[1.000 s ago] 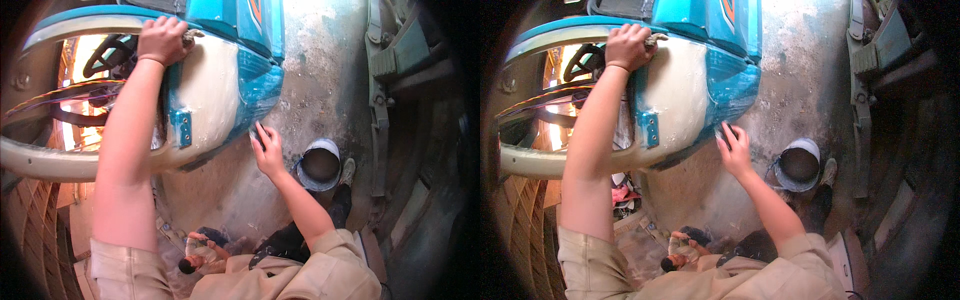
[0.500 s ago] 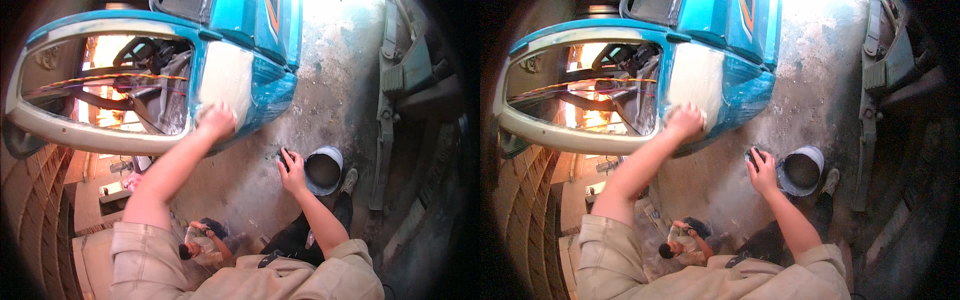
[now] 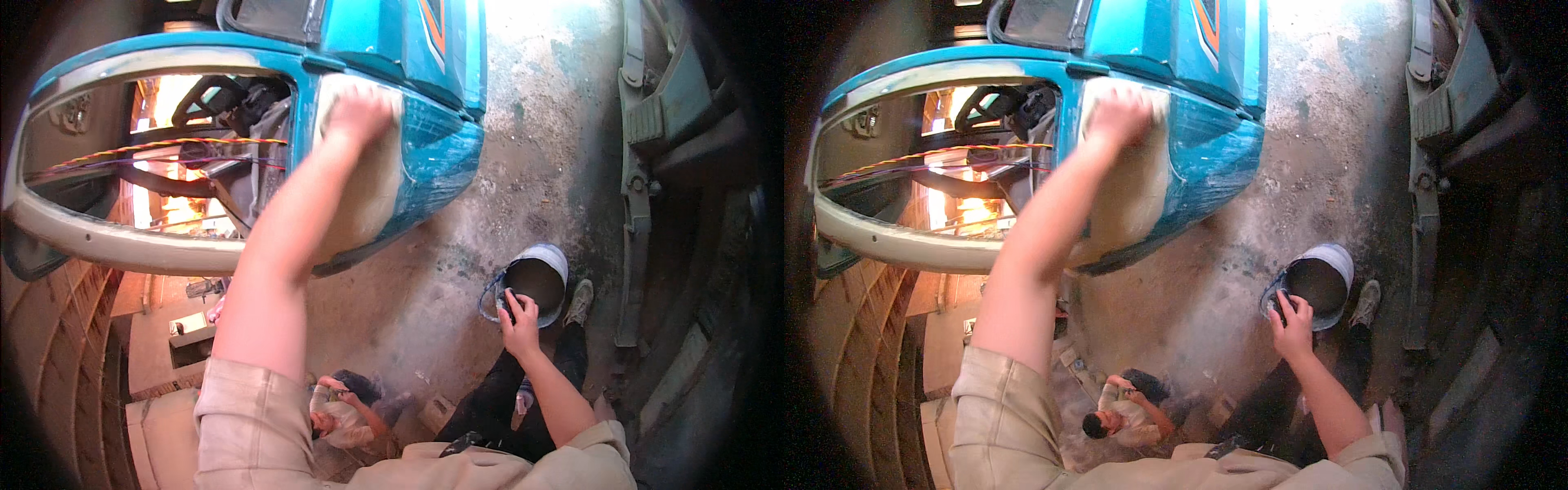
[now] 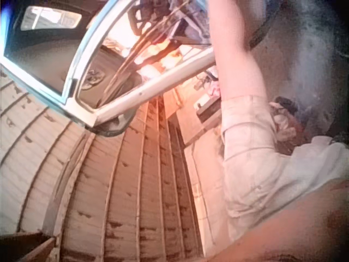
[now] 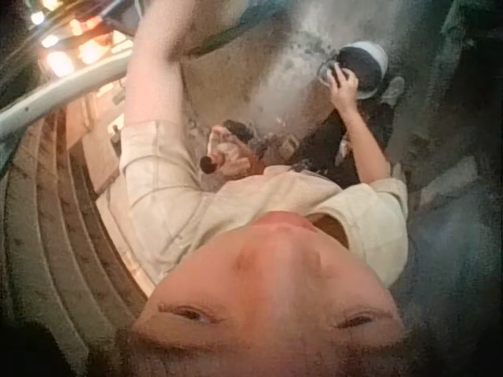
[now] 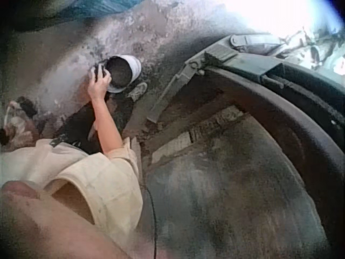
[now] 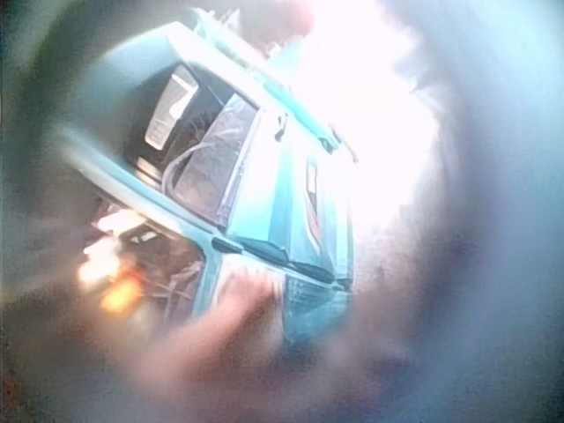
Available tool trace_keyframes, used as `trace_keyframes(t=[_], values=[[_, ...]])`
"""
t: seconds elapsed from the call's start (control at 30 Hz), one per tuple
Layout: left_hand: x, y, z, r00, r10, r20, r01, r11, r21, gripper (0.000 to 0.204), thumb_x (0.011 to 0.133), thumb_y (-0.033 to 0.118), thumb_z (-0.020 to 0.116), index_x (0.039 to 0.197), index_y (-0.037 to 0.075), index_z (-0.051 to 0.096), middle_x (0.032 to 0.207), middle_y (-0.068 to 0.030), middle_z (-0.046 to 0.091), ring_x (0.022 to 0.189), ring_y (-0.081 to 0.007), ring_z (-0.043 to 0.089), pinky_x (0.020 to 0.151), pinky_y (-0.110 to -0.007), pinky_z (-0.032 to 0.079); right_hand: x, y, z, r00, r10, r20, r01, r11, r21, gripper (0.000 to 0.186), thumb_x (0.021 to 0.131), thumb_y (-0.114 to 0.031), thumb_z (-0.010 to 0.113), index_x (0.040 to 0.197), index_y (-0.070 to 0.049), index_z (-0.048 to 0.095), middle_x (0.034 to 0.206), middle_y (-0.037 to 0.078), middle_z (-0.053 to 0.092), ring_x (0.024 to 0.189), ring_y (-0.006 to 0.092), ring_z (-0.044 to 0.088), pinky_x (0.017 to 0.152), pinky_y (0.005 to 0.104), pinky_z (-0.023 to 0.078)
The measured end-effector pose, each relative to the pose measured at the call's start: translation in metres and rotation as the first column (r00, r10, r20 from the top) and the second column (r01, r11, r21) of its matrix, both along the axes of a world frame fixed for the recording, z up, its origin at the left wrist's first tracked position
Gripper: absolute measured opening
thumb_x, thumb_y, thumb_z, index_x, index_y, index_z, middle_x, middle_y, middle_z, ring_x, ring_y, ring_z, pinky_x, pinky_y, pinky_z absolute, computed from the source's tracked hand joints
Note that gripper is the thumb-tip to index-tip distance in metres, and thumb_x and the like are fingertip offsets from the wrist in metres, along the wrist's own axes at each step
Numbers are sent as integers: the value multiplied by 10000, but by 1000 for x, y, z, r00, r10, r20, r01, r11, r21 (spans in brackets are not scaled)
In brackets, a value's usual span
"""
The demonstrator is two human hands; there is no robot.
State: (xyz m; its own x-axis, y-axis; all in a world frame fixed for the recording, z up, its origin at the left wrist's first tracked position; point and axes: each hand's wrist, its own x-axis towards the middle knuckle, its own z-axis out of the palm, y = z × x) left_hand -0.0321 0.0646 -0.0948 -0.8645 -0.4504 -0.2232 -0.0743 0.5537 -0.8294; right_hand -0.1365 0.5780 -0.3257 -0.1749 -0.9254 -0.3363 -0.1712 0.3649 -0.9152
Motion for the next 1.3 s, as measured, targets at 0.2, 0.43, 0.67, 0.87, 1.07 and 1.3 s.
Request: trace_keyframes(t=[0.2,0.43,0.67,0.87,1.07,1.3], values=[[-52,-12,-17,974,209,-92,-209,978,14,223,923,263,622,880,196,831,951,-33,803,957,-248,727,831,-488,487,-10,29,-19,999,-12,-39,13,999,33,492,1003,-218,723,1470,-81,650,1357,226,571,1242,419,534,1098,491,445],[79,145,-108,905,6,425,-123,961,248,268,946,307,616,927,150,831,949,-36,773,939,-285,661,838,-527,492,11,27,-3,1000,-21,16,21,1000,-13,499,986,-221,738,1463,-99,657,1337,232,569,1223,422,535,1091,494,440],[108,166,-103,800,41,599,-269,916,297,274,965,309,608,956,140,823,959,-21,771,920,-254,676,804,-495,496,5,46,-6,993,-100,69,94,991,96,491,1002,-239,719,1467,-94,662,1347,194,568,1263,384,532,1112,475,433],[-3,31,-112,962,153,224,-176,981,87,187,925,287,648,960,164,785,938,-34,768,920,-236,694,805,-486,516,-12,77,-26,995,-103,16,98,974,206,502,986,-250,730,1467,-119,668,1353,186,578,1258,381,540,1107,482,444],[-82,-60,-63,945,218,-245,-239,969,-58,201,935,250,620,882,206,809,927,-13,793,904,-242,724,804,-490,475,-18,96,-38,995,-91,45,73,949,306,508,993,-226,717,1475,-76,656,1361,175,578,1272,368,534,1121,474,424],[12,77,-96,961,234,148,-257,954,156,254,954,299,599,949,148,803,997,-67,762,1016,-286,661,853,-513,492,4,71,-29,994,-20,110,-4,977,212,504,987,-205,722,1470,-73,657,1350,191,578,1260,375,541,1118,466,428]])
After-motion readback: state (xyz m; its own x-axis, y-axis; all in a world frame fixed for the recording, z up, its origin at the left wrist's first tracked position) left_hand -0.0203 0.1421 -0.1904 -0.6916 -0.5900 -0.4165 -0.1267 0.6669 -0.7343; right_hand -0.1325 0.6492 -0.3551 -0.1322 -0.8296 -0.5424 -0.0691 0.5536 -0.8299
